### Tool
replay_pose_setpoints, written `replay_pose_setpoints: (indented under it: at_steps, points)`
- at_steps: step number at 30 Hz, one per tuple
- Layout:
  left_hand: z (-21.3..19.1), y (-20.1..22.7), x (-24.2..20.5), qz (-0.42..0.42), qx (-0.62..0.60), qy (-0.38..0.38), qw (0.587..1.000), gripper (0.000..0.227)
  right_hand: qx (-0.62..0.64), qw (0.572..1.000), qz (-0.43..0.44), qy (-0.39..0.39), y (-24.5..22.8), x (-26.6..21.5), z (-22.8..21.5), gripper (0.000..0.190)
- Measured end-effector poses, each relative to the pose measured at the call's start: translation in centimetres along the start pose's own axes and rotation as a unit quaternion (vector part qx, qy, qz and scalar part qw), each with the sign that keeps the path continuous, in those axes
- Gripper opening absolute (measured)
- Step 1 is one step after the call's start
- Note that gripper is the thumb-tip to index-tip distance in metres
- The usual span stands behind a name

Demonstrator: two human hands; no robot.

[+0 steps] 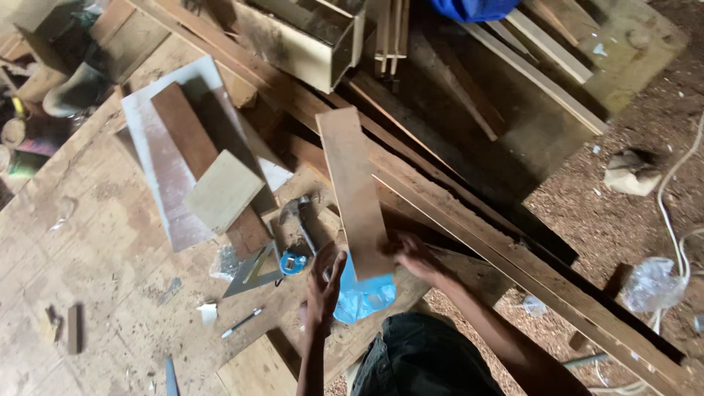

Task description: The person sands a small wooden board with a sanding block, then picks up a long wooden stick, measures it with a tape measure, and marks it with a pen. The person places the stick on the board and continues measuring and marking.

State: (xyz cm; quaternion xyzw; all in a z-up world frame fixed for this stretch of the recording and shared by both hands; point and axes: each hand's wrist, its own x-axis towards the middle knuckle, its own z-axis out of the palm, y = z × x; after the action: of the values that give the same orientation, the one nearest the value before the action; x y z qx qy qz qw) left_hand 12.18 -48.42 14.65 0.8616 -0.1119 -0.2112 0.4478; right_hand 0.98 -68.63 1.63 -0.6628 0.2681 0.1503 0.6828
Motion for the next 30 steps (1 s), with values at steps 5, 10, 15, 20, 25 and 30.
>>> replay_pose_setpoints:
  at_steps: [5,10,15,20,25,30]
  points:
    - [1.6,0.1,-0.7,0.02,0.018,0.02,0.999,0.046,0.012,0.995,-0.008,0.096,4.0,7.2,-2.2,0.061]
    - [1.0,-1.4,-3.5,0.014,-0.014,0.02,1.0,0.035,-0.099,0.96,-0.082,0.249,6.8,9.8,-1.8,0.06]
    - [0.3,-2.9,-4.9,0.069,-0.083,0.006,0.994,0.029,-0.239,0.87,-0.173,0.395,3.6,2.6,-0.3,0.05]
    - [0.9,-4.4,-5.7,0.098,-0.11,-0.086,0.985,0.025,-0.058,0.97,-0.04,0.231,0.7,-5.2,1.3,0.034]
    - [5.4,-3.0,-4.4,0.094,-0.103,-0.142,0.98,0.022,0.031,0.967,-0.141,0.209,2.6,-9.2,-1.0,0.027]
    - [9.5,-0.1,-3.5,0.132,-0.074,-0.205,0.967,0.024,0.011,0.944,-0.174,0.279,4.4,-10.4,-6.2,0.032]
